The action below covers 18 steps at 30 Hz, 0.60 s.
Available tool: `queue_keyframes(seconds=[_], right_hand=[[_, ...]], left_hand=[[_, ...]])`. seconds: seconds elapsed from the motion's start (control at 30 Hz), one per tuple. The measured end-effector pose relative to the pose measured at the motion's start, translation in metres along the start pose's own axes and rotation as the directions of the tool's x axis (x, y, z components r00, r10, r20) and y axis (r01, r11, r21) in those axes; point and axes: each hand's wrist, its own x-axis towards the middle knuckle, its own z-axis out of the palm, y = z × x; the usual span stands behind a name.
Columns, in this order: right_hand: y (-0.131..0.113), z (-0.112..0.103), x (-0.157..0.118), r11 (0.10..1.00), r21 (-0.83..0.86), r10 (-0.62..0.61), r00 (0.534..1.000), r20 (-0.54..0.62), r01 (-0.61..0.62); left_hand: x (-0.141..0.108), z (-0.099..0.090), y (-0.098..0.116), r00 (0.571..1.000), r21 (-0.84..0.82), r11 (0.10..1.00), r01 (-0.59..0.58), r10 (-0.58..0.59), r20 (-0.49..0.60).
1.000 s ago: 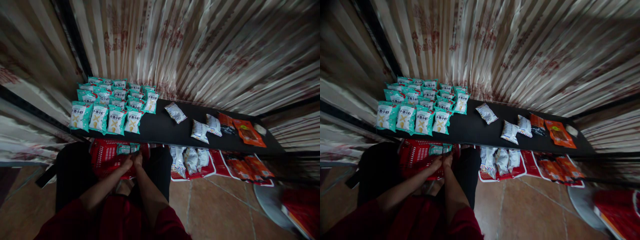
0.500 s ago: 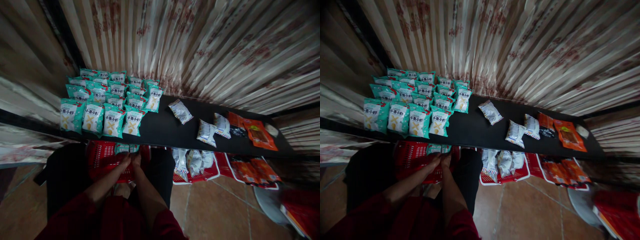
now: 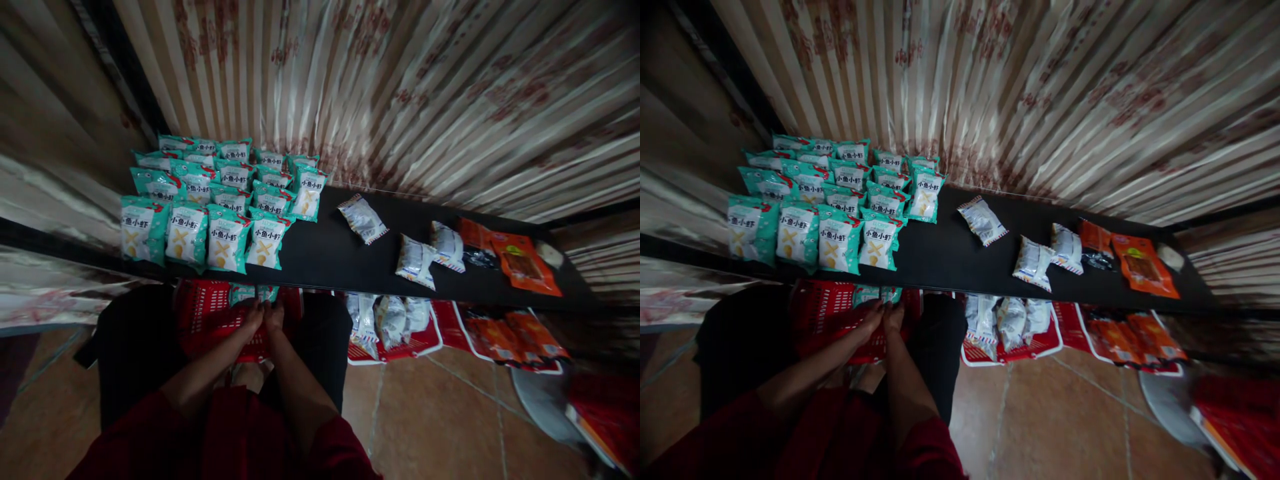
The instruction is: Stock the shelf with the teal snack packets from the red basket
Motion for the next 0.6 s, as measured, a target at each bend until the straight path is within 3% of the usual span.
queue_keyframes(seconds=[0.37,0.6], right_hand=[[-0.010,-0.010,-0.015,0.997,-0.049,0.057,0.998,0.020,-0.056],[-0.008,-0.012,-0.024,0.999,-0.036,0.026,0.997,0.069,-0.024]], left_hand=[[-0.013,-0.013,0.002,0.997,0.021,0.999,-0.047,0.049,-0.061],[-0.021,-0.024,0.000,0.988,0.027,0.994,-0.103,0.105,-0.115]])
